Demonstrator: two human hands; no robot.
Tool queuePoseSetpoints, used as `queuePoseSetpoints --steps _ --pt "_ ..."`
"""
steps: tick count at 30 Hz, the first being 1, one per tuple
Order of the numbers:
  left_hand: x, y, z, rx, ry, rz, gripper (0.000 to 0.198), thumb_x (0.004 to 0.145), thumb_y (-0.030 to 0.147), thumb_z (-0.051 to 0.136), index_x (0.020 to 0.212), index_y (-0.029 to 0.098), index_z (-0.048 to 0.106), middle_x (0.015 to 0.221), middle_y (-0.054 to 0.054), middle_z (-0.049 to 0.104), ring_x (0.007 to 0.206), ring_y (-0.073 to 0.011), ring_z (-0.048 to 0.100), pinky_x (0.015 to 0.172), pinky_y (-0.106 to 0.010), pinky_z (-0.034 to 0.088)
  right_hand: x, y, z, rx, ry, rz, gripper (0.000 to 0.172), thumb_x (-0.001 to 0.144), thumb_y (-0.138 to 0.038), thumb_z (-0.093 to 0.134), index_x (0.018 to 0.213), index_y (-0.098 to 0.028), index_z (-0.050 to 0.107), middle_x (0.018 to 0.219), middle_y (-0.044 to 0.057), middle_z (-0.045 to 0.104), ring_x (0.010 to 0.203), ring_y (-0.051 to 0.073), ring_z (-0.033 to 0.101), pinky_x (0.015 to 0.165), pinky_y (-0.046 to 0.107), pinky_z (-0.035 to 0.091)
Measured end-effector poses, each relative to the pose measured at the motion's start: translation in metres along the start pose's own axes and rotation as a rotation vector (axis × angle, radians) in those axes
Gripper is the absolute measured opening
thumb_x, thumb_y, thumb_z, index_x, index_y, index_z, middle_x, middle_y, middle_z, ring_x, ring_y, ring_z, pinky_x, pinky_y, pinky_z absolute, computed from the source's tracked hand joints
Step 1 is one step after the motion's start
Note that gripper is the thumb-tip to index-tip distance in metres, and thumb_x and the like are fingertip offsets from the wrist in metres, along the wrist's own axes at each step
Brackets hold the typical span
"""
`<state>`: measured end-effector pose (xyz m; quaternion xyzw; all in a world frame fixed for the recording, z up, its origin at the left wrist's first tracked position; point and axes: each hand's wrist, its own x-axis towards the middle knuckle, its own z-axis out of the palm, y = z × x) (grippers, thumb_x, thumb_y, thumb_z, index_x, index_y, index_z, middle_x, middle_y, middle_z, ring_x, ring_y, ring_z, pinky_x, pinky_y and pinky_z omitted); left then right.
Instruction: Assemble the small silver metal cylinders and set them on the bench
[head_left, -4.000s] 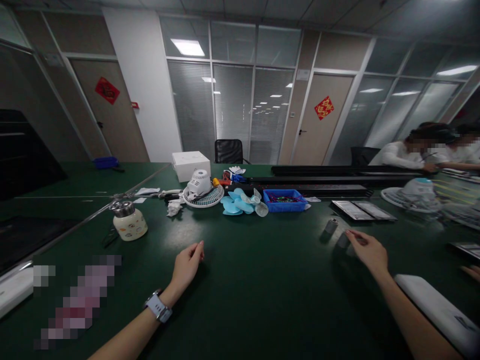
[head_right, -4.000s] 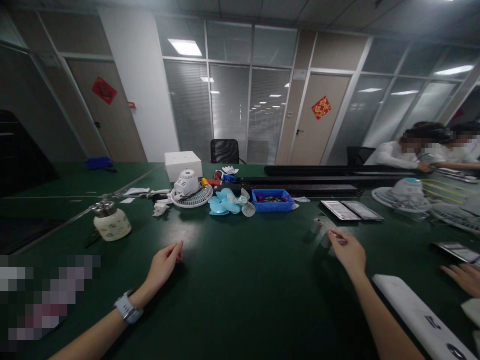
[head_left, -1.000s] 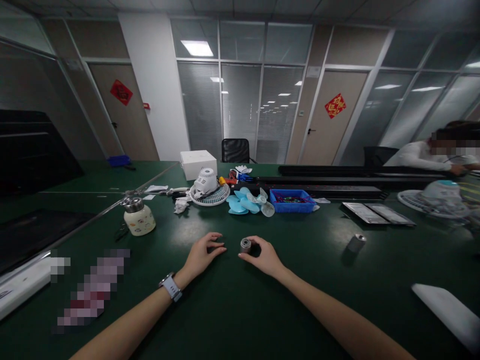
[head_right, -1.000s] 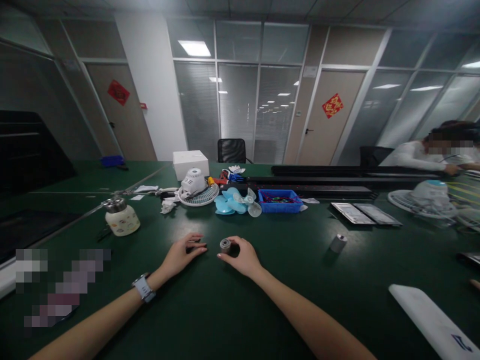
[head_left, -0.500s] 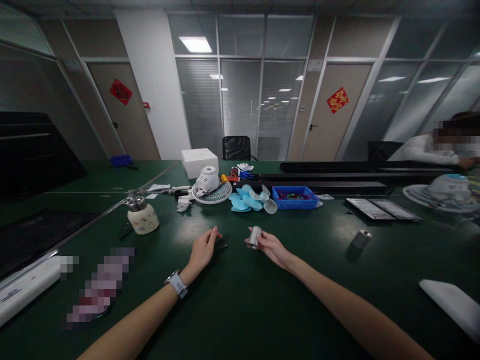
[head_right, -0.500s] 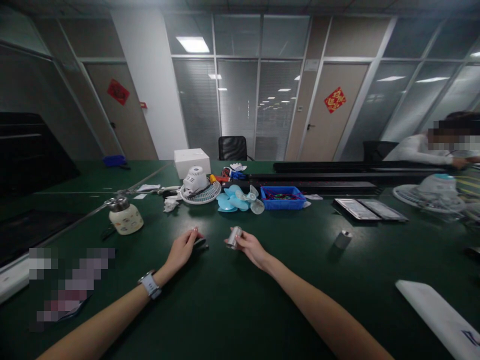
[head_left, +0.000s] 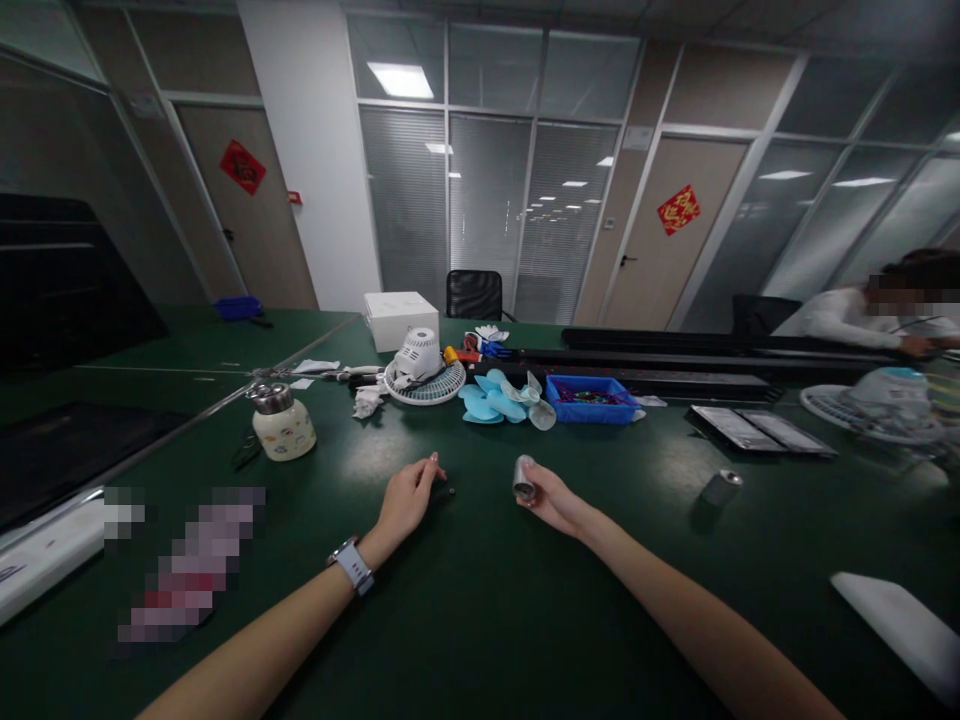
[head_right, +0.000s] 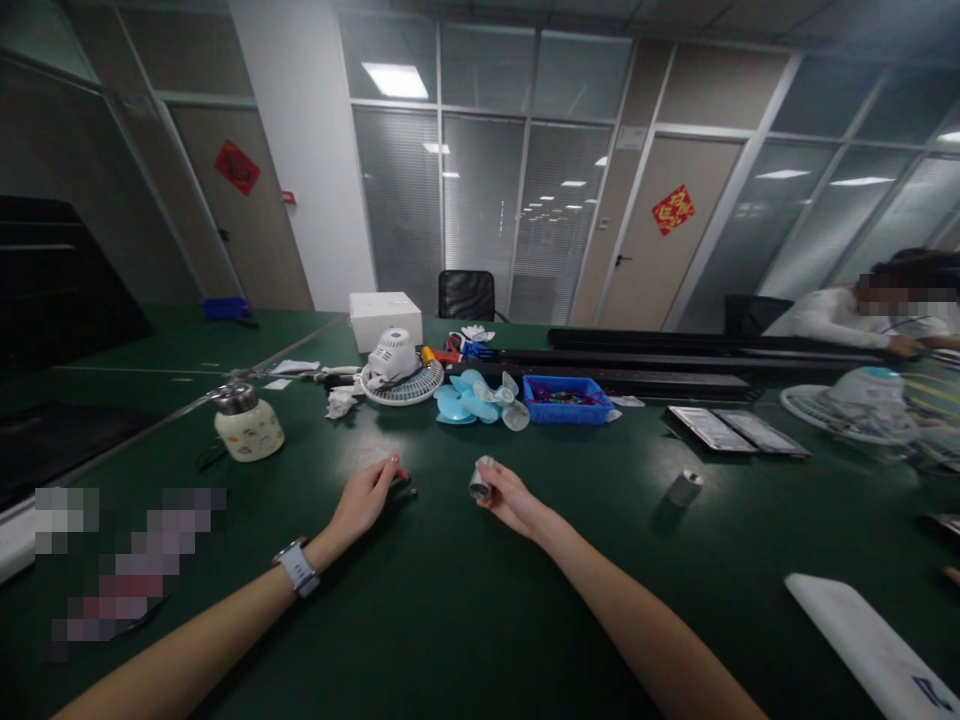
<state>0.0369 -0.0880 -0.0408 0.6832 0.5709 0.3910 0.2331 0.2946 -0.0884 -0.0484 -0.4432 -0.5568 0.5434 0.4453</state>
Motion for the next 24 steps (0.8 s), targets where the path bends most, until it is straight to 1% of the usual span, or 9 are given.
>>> queuePoseSetpoints --steps 3,5,7,9,11,13,16,20,24 --pt "0.000 -0.003 0.000 -0.013 -0.001 0.015 0.057 0.093 0.057 0.029 0.079 0.020 0.070 0.088 -0.006 0.072 0.082 -0.0228 0.065 0.075 -0.033 0.046 -0.003 0.001 0.007 0.079 0.044 0.045 0.054 0.062 -0.065 0.073 0.084 -0.024 0.045 0.078 0.000 0.059 0.072 0.017 0.060 0.061 0.029 0.048" --pt "0.000 -0.003 0.000 -0.019 -0.003 0.025 0.057 0.093 0.057 0.029 0.079 0.020 0.070 0.089 -0.006 0.072 0.083 -0.0229 0.065 0.075 -0.033 0.046 -0.004 0.000 0.004 -0.032 0.115 -0.023 0.056 0.060 -0.062 0.075 0.086 -0.023 0.044 0.082 0.000 0.061 0.073 0.016 0.060 0.064 0.030 0.049" --pt "0.000 -0.003 -0.001 -0.017 -0.008 0.031 0.057 0.094 0.057 0.029 0.078 0.019 0.069 0.089 -0.006 0.072 0.084 -0.0230 0.065 0.076 -0.033 0.046 -0.003 -0.007 -0.011 -0.248 0.221 -0.117 0.057 0.063 -0.061 0.074 0.093 -0.023 0.045 0.087 0.002 0.064 0.071 0.017 0.060 0.064 0.030 0.048" --pt "-0.001 -0.002 -0.001 -0.010 -0.015 0.032 0.057 0.094 0.057 0.029 0.079 0.020 0.069 0.089 -0.006 0.072 0.084 -0.0231 0.065 0.076 -0.034 0.045 -0.002 -0.020 -0.040 -0.534 0.358 -0.174 0.056 0.067 -0.060 0.071 0.100 -0.022 0.046 0.089 0.003 0.066 0.069 0.017 0.060 0.063 0.031 0.047" --pt "-0.001 -0.002 -0.002 -0.008 -0.018 0.034 0.057 0.094 0.057 0.028 0.079 0.020 0.069 0.089 -0.006 0.072 0.084 -0.0232 0.064 0.077 -0.034 0.045 -0.003 -0.037 -0.080 -0.871 0.512 -0.148 0.048 0.073 -0.057 0.067 0.103 -0.023 0.049 0.087 0.004 0.067 0.070 0.020 0.062 0.064 0.031 0.045" --pt "-0.001 -0.003 -0.002 -0.008 -0.019 0.034 0.057 0.093 0.057 0.028 0.079 0.020 0.069 0.089 -0.006 0.072 0.085 -0.0233 0.064 0.078 -0.034 0.045 -0.007 -0.052 -0.121 -1.201 0.631 -0.027 0.041 0.077 -0.050 0.064 0.105 -0.023 0.051 0.088 0.007 0.069 0.077 0.024 0.066 0.067 0.032 0.045" --pt "-0.001 -0.005 -0.001 -0.003 -0.027 0.037 0.057 0.093 0.057 0.028 0.079 0.021 0.069 0.089 -0.006 0.072 0.085 -0.0235 0.064 0.079 -0.034 0.044 -0.014 -0.063 -0.175 -1.534 0.681 0.216 0.041 0.078 -0.043 0.064 0.109 -0.018 0.053 0.093 0.014 0.070 0.089 0.030 0.067 0.075 0.037 0.043" --pt "0.000 -0.005 -0.001 0.010 -0.027 0.048 0.056 0.093 0.057 0.029 0.078 0.021 0.069 0.088 -0.006 0.072 0.085 -0.0238 0.063 0.079 -0.035 0.044 -0.018 -0.057 -0.223 -1.665 0.663 0.501 0.040 0.071 -0.038 0.069 0.103 -0.016 0.058 0.097 0.016 0.069 0.100 0.032 0.064 0.086 0.045 0.039" --pt "-0.002 -0.003 -0.002 0.037 -0.035 0.055 0.054 0.092 0.057 0.030 0.078 0.021 0.069 0.085 -0.006 0.071 0.082 -0.0238 0.064 0.077 -0.035 0.045 -0.022 -0.054 -0.250 -1.586 0.599 0.583 0.041 0.070 -0.038 0.068 0.104 -0.017 0.059 0.096 0.015 0.069 0.097 0.031 0.064 0.085 0.045 0.039"
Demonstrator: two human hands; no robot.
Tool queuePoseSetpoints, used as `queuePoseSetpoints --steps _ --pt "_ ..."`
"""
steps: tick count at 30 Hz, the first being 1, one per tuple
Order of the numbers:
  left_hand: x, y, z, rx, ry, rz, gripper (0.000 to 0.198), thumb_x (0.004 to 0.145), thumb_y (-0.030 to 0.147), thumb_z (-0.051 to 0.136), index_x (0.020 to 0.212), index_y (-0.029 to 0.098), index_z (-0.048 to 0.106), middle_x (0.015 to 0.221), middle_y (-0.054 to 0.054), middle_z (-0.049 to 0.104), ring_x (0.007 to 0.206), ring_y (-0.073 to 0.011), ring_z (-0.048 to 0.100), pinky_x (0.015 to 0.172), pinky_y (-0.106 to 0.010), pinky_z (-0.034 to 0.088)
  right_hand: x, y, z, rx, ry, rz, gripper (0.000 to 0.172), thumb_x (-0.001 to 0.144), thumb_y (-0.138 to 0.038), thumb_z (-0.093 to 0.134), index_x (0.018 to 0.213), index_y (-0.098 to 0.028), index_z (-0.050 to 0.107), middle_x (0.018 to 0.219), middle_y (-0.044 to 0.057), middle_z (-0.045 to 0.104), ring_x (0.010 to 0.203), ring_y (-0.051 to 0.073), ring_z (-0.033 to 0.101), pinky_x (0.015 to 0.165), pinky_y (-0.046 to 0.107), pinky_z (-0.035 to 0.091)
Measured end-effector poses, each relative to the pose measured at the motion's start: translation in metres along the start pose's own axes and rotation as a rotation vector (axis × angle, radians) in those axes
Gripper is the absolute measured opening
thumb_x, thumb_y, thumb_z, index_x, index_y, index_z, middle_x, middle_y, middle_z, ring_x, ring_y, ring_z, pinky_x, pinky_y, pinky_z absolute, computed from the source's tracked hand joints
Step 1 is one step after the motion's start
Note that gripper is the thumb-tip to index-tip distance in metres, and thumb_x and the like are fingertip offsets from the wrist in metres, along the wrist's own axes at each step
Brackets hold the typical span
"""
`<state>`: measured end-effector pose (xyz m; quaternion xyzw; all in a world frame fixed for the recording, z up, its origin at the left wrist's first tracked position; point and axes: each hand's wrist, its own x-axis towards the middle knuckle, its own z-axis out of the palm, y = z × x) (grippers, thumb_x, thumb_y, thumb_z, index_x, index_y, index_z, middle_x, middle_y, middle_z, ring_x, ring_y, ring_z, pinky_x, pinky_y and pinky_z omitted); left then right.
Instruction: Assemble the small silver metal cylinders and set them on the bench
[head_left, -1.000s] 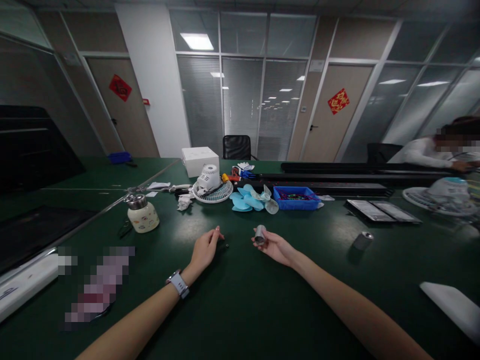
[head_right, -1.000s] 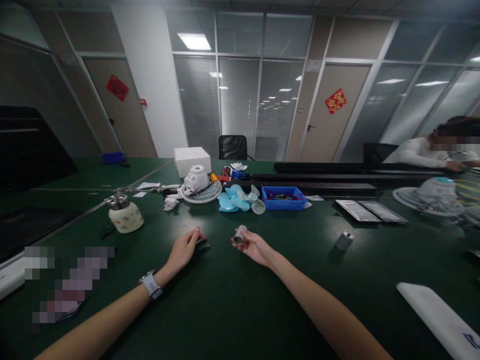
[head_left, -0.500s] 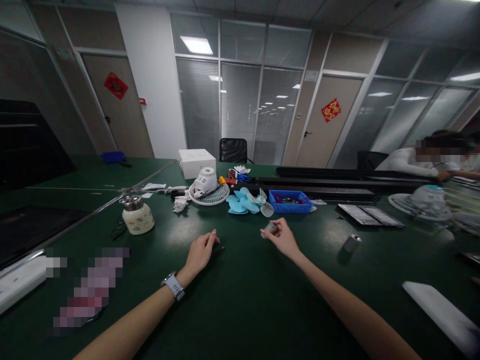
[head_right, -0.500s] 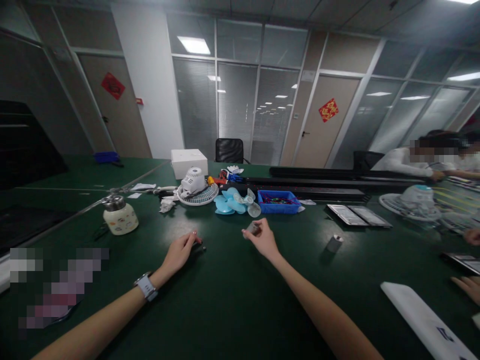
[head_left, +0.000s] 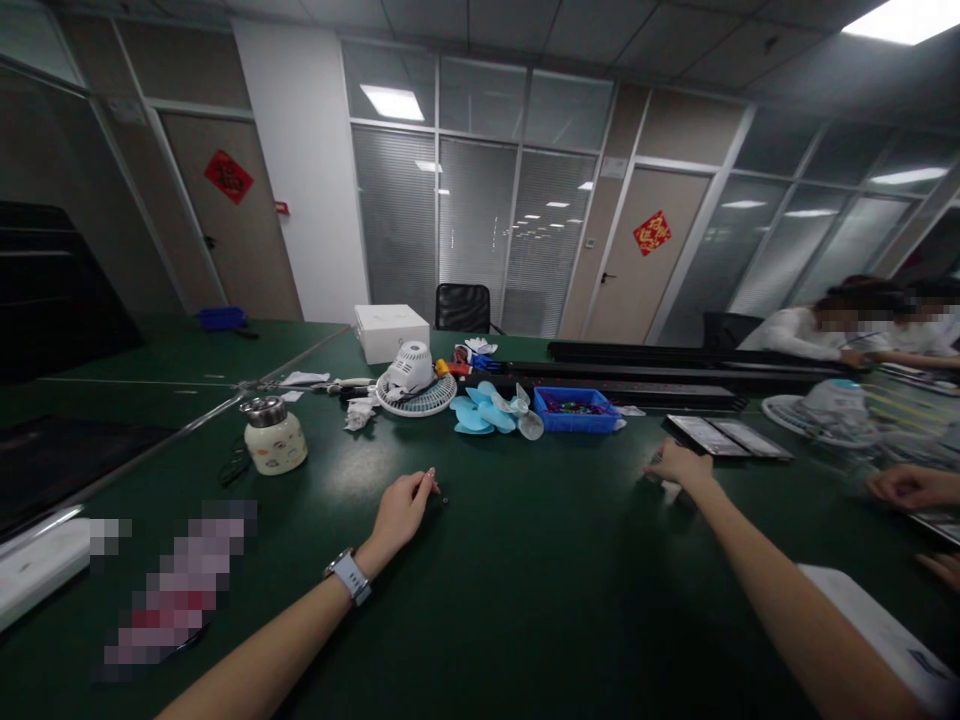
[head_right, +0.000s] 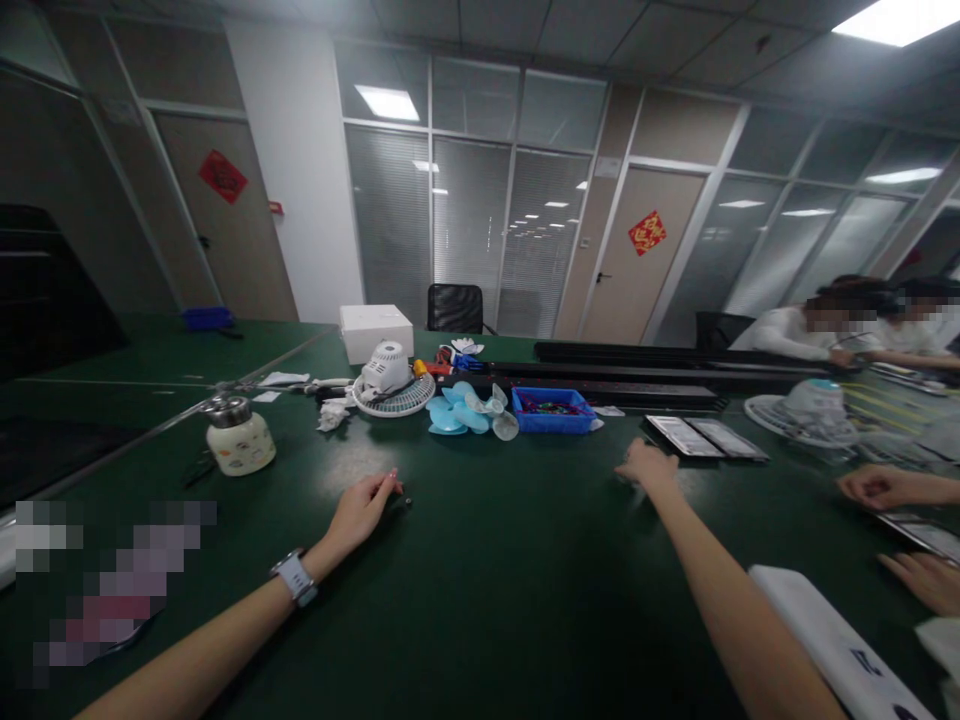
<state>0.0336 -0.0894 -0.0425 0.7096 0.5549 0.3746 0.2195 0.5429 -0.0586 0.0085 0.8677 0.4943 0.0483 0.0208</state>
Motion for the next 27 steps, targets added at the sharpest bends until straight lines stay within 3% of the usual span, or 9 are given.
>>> queuePoseSetpoints --steps 3,6,8,10,13,16,21,24,27 --pt "0.000 0.001 0.000 0.009 0.009 0.002 0.053 0.092 0.055 0.030 0.079 0.021 0.068 0.085 -0.006 0.071 0.082 -0.0237 0.064 0.075 -0.034 0.045 -0.013 -0.012 -0.009 0.022 0.126 -0.053 0.049 0.067 -0.036 0.073 0.109 -0.014 0.060 0.105 0.020 0.066 0.107 0.036 0.058 0.089 0.049 0.038" --pt "0.002 -0.001 0.001 0.004 0.024 -0.010 0.048 0.092 0.051 0.031 0.082 0.021 0.068 0.085 -0.006 0.071 0.082 -0.0234 0.064 0.075 -0.034 0.045 -0.055 -0.072 -0.019 0.235 0.407 -0.340 0.041 0.079 -0.038 0.064 0.114 -0.015 0.061 0.116 0.020 0.061 0.115 0.034 0.052 0.093 0.048 0.037" --pt "0.003 -0.003 0.001 -0.006 0.044 -0.026 0.045 0.092 0.048 0.032 0.085 0.021 0.068 0.086 -0.006 0.070 0.081 -0.0229 0.064 0.074 -0.034 0.045 -0.094 -0.131 -0.015 0.476 0.292 -0.657 0.036 0.088 -0.047 0.054 0.109 -0.020 0.066 0.104 0.011 0.066 0.100 0.026 0.058 0.086 0.038 0.042" --pt "0.003 -0.006 0.001 -0.014 0.079 -0.035 0.042 0.091 0.045 0.033 0.087 0.020 0.066 0.087 -0.006 0.070 0.081 -0.0225 0.063 0.075 -0.034 0.045 -0.131 -0.191 -0.004 0.677 0.020 -0.874 0.043 0.088 -0.056 0.050 0.112 -0.025 0.066 0.087 0.003 0.067 0.077 0.018 0.060 0.070 0.029 0.044" --pt "0.001 -0.009 0.000 -0.013 0.119 -0.024 0.041 0.091 0.042 0.032 0.086 0.019 0.065 0.089 -0.007 0.069 0.085 -0.0225 0.063 0.078 -0.034 0.045 -0.170 -0.256 0.014 0.757 -0.093 -0.976 0.047 0.080 -0.063 0.059 0.110 -0.029 0.071 0.076 -0.001 0.062 0.066 0.013 0.055 0.062 0.026 0.040" --pt "-0.001 -0.010 -0.002 0.006 0.140 -0.001 0.041 0.092 0.041 0.031 0.082 0.019 0.064 0.088 -0.008 0.067 0.087 -0.0224 0.062 0.080 -0.035 0.046 -0.183 -0.284 0.020 0.739 -0.070 -0.980 0.034 0.079 -0.057 0.066 0.099 -0.032 0.076 0.074 -0.001 0.060 0.068 0.013 0.054 0.062 0.025 0.038" --pt "0.000 -0.013 -0.001 0.029 0.137 0.017 0.043 0.092 0.042 0.031 0.083 0.018 0.066 0.089 -0.008 0.066 0.086 -0.0220 0.061 0.079 -0.034 0.046 -0.169 -0.256 0.011 0.830 -0.058 -0.986 0.027 0.083 -0.050 0.064 0.095 -0.029 0.077 0.079 0.001 0.062 0.069 0.014 0.055 0.064 0.027 0.041" --pt "0.000 -0.013 0.000 0.034 0.127 0.009 0.043 0.093 0.043 0.031 0.083 0.019 0.066 0.089 -0.008 0.066 0.084 -0.0215 0.060 0.076 -0.034 0.045 -0.139 -0.190 0.000 0.864 0.074 -0.845 0.033 0.086 -0.052 0.057 0.097 -0.027 0.076 0.083 0.003 0.065 0.074 0.018 0.058 0.068 0.030 0.044" --pt "0.000 -0.012 0.000 0.030 0.110 0.003 0.043 0.093 0.045 0.031 0.084 0.020 0.065 0.087 -0.006 0.066 0.080 -0.0210 0.060 0.072 -0.032 0.044 -0.096 -0.103 -0.010 0.671 0.308 -0.583 0.033 0.088 -0.049 0.054 0.098 -0.026 0.076 0.094 0.008 0.069 0.090 0.024 0.058 0.081 0.036 0.042"
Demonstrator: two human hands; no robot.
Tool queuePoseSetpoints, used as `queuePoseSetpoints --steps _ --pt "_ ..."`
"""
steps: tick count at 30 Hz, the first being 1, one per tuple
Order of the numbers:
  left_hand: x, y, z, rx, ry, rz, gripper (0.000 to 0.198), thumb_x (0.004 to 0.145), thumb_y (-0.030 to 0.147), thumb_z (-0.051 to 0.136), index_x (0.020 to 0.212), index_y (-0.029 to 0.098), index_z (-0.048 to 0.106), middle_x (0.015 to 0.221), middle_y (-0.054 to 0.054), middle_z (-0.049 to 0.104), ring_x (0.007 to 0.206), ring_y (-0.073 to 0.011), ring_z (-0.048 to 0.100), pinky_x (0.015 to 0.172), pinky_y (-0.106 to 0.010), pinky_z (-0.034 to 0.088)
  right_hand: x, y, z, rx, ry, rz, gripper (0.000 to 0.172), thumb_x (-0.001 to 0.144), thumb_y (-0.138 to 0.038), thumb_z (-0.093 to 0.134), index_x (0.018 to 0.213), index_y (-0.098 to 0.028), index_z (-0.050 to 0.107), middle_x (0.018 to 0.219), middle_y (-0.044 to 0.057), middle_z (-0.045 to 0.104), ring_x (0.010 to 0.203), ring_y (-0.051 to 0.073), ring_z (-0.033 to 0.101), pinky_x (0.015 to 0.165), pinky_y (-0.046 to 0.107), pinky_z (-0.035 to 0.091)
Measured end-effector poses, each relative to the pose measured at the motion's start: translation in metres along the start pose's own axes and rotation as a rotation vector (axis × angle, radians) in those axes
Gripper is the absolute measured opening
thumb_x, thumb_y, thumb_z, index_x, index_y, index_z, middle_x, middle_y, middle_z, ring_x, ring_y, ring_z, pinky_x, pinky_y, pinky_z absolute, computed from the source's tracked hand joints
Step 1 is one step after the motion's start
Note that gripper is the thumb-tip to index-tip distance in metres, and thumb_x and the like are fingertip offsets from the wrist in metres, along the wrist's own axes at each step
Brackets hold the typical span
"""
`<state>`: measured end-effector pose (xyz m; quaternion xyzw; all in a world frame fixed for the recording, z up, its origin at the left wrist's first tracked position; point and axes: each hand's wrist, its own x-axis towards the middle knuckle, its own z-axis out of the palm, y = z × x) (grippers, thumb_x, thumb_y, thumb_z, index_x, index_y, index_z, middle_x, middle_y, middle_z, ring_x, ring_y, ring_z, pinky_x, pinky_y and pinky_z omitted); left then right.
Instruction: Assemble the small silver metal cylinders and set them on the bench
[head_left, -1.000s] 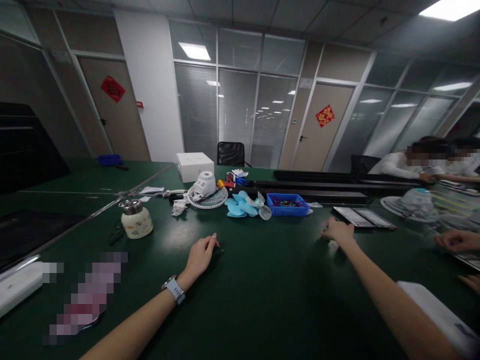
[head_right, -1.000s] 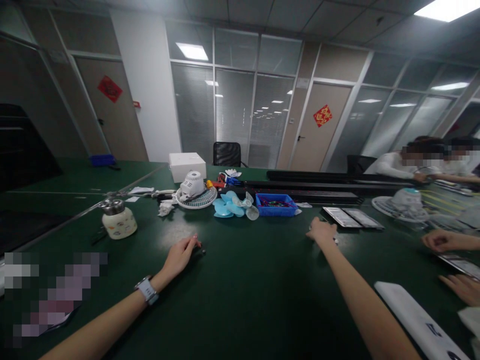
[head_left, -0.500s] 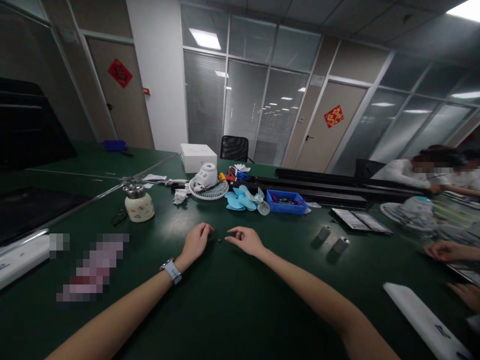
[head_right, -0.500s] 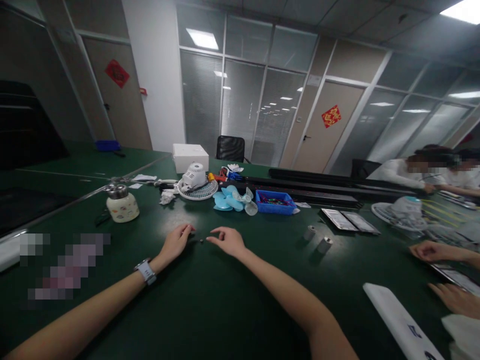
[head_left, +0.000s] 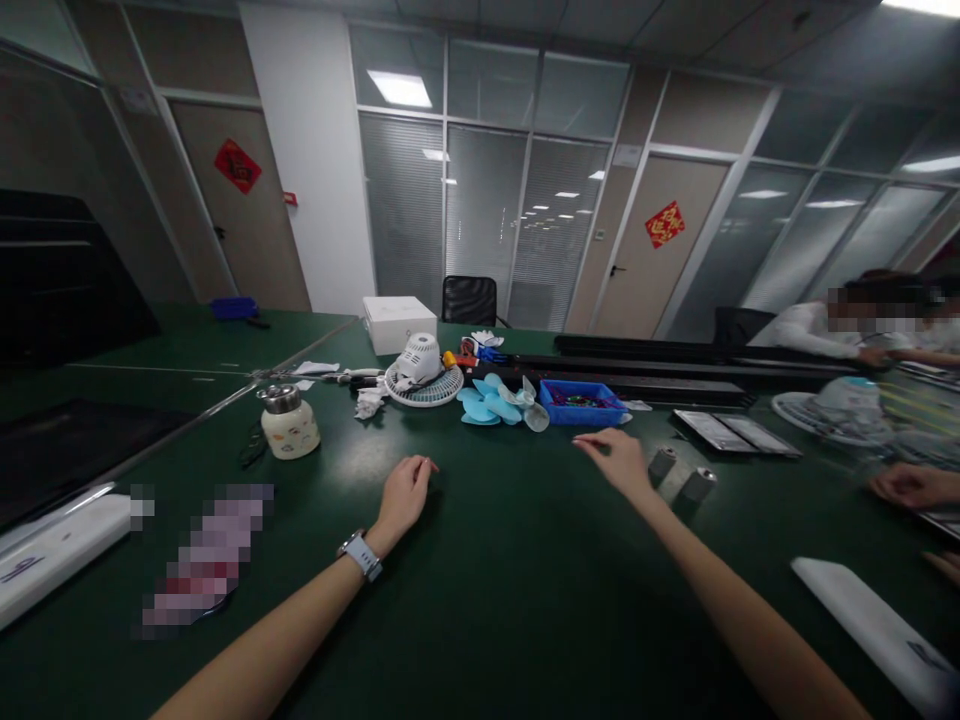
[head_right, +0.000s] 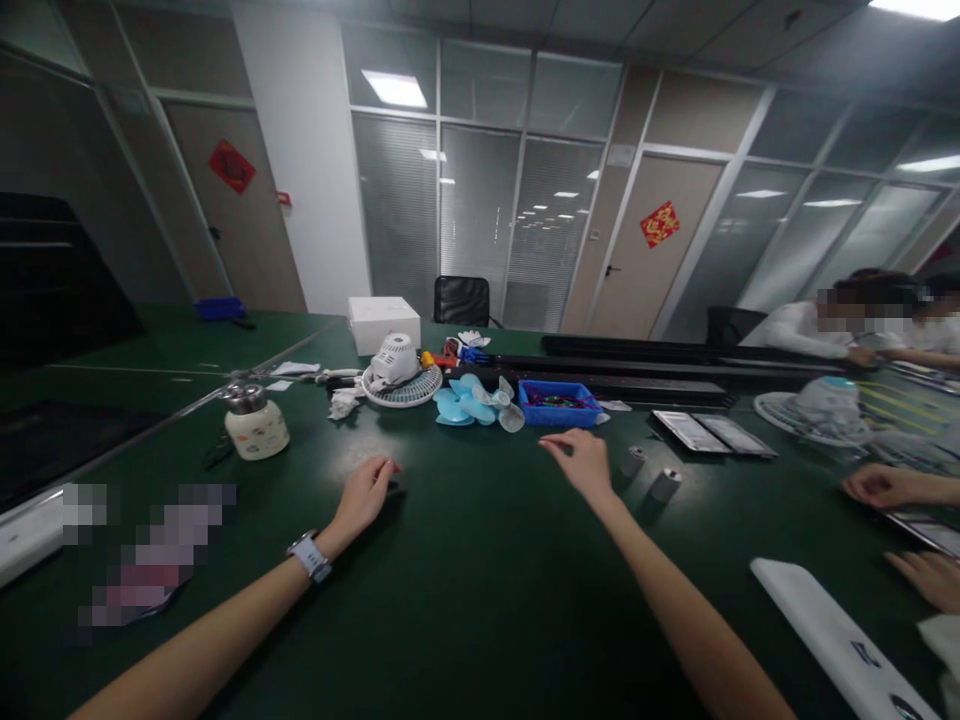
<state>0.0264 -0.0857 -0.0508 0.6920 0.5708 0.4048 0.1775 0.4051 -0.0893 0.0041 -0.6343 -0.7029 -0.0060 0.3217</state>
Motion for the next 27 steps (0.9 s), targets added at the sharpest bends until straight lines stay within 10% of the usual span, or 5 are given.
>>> queuePoseSetpoints --steps 7,27 --pt "-0.002 0.007 -0.002 -0.041 -0.089 -0.070 0.042 0.092 0.050 0.033 0.088 0.021 0.064 0.074 -0.002 0.066 0.066 -0.0192 0.060 0.062 -0.030 0.040 -0.003 0.110 -0.068 -0.533 0.127 0.422 0.035 0.088 -0.050 0.053 0.099 -0.027 0.077 0.100 0.013 0.070 0.101 0.032 0.056 0.084 0.044 0.033" --pt "-0.002 0.002 0.000 -0.045 -0.117 -0.067 0.044 0.092 0.051 0.033 0.090 0.020 0.063 0.076 -0.002 0.066 0.066 -0.0184 0.059 0.063 -0.029 0.039 -0.006 0.133 -0.068 -0.481 0.028 0.565 0.048 0.085 -0.060 0.048 0.105 -0.026 0.076 0.097 0.017 0.071 0.096 0.036 0.064 0.082 0.046 0.044"
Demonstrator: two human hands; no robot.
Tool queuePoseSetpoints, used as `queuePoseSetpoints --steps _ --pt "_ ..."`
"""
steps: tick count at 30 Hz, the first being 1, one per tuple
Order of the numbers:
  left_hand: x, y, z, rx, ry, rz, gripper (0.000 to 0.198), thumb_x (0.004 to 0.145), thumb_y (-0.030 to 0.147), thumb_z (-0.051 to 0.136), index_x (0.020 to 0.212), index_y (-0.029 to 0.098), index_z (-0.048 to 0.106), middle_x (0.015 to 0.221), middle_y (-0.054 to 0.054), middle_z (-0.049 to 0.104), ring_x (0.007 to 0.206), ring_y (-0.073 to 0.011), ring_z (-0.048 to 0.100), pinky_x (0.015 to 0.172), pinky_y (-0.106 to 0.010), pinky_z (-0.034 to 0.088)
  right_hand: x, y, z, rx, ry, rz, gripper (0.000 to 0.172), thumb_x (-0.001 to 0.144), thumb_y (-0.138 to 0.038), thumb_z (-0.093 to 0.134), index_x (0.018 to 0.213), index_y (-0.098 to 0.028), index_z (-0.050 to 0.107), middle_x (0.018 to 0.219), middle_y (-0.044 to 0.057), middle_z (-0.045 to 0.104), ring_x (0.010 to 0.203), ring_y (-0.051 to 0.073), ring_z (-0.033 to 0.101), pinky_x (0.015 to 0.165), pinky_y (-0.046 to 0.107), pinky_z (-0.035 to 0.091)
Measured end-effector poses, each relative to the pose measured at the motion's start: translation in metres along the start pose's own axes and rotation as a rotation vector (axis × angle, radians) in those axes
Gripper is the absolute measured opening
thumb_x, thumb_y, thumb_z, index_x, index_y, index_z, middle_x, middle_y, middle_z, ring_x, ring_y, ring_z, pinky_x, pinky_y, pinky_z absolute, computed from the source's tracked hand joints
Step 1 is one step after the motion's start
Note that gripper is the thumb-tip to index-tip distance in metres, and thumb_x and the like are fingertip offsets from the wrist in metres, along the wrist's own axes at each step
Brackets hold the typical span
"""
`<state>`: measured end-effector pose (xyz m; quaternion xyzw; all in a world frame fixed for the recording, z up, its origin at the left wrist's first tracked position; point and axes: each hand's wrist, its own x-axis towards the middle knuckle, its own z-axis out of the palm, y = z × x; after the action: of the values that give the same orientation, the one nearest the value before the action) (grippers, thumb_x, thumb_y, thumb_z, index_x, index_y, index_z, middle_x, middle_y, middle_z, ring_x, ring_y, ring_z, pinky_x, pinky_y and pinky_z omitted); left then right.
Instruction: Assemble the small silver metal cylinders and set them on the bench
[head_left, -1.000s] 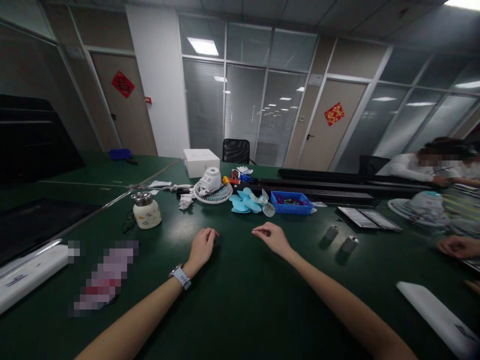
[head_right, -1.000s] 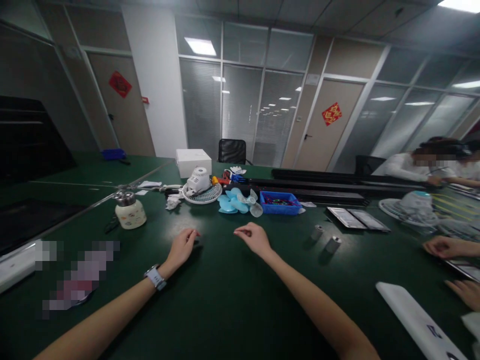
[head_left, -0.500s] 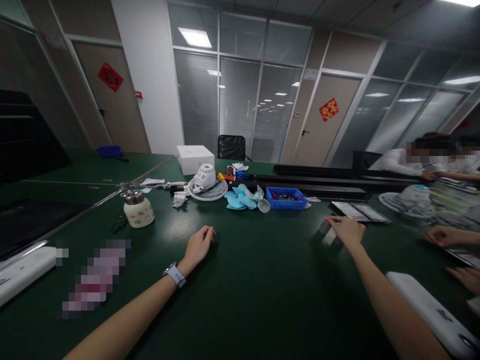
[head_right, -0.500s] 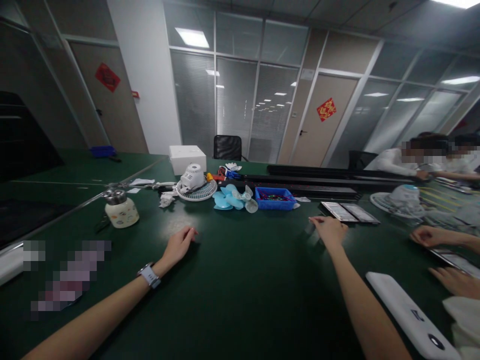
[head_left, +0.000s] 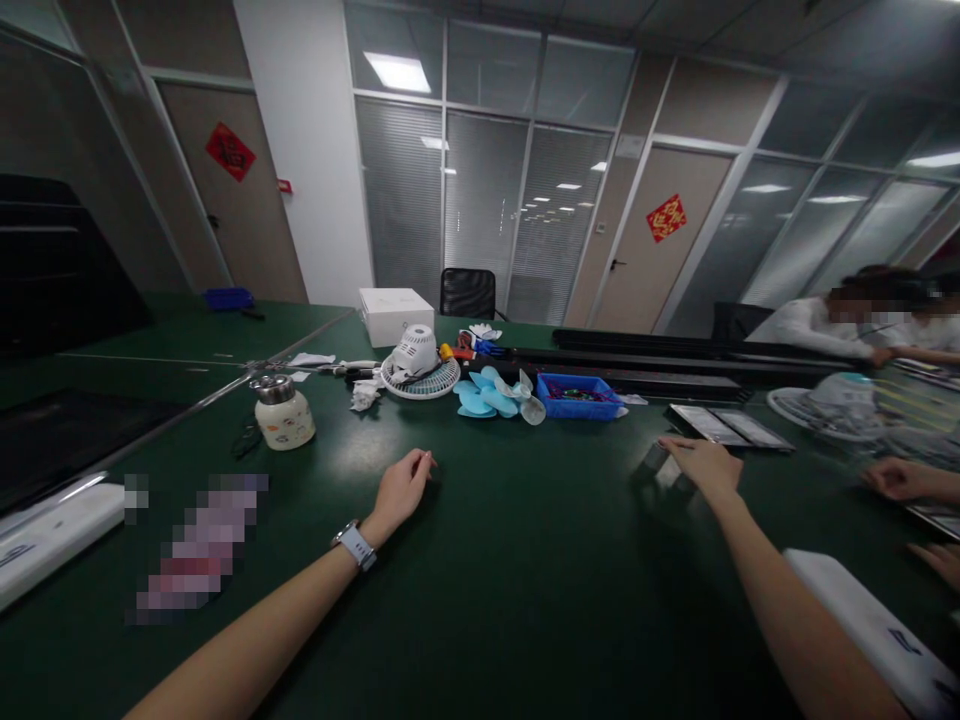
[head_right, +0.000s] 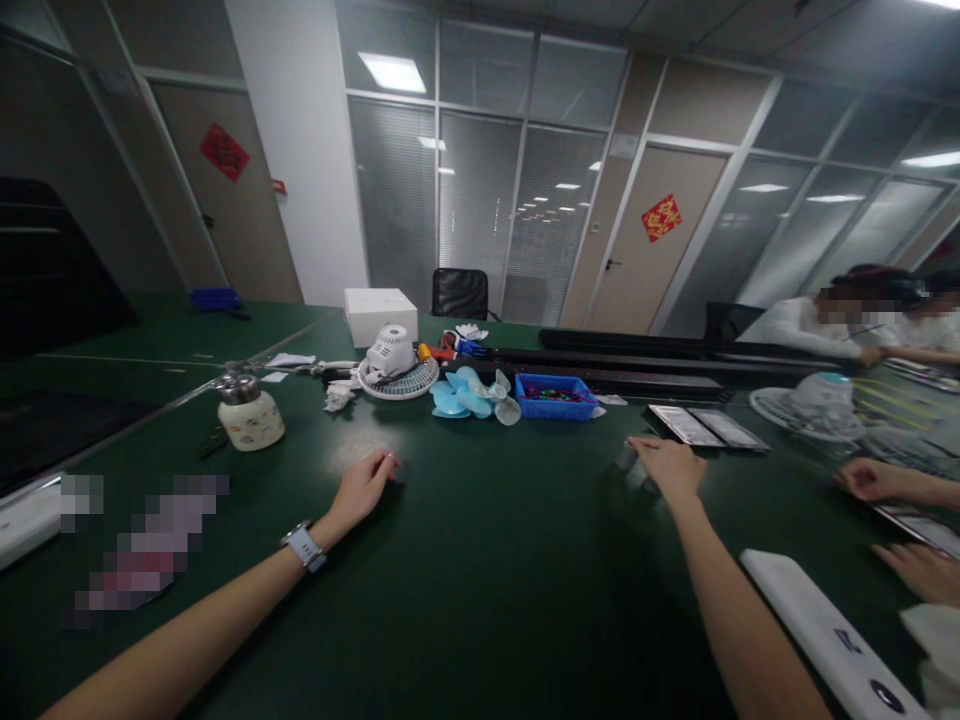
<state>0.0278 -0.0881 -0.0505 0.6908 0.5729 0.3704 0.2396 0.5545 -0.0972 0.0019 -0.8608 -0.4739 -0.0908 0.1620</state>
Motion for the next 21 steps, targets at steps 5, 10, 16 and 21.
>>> queuePoseSetpoints --steps 5,10,16,21 --pt "0.000 0.000 -0.001 0.001 -0.002 0.011 0.043 0.092 0.051 0.033 0.091 0.020 0.064 0.077 -0.002 0.067 0.069 -0.0191 0.060 0.063 -0.029 0.040 -0.016 0.025 0.009 0.214 0.103 0.015 0.072 0.073 -0.068 0.058 0.126 -0.021 0.064 0.111 0.017 0.069 0.101 0.036 0.063 0.085 0.047 0.047" --pt "-0.001 0.002 -0.002 0.011 -0.019 0.009 0.043 0.091 0.052 0.034 0.091 0.020 0.064 0.077 -0.002 0.067 0.067 -0.0190 0.060 0.063 -0.029 0.040 -0.029 0.059 0.030 0.503 0.059 0.088 0.069 0.061 -0.055 0.071 0.115 -0.012 0.067 0.095 0.017 0.073 0.091 0.032 0.069 0.078 0.041 0.053" --pt "-0.002 0.004 -0.003 0.005 -0.002 0.017 0.042 0.091 0.052 0.035 0.090 0.020 0.063 0.075 -0.001 0.066 0.067 -0.0187 0.060 0.063 -0.029 0.040 -0.048 0.028 0.024 0.675 0.116 0.120 0.054 0.060 -0.049 0.073 0.101 -0.014 0.072 0.091 0.016 0.074 0.091 0.033 0.070 0.080 0.044 0.054" --pt "-0.005 0.010 -0.001 -0.016 -0.005 0.088 0.039 0.092 0.051 0.038 0.090 0.020 0.063 0.075 -0.001 0.066 0.067 -0.0179 0.060 0.063 -0.029 0.042 -0.108 -0.094 -0.004 0.999 -0.190 -0.342 0.053 0.068 -0.039 0.075 0.117 -0.018 0.067 0.106 0.011 0.072 0.098 0.027 0.068 0.092 0.044 0.052"
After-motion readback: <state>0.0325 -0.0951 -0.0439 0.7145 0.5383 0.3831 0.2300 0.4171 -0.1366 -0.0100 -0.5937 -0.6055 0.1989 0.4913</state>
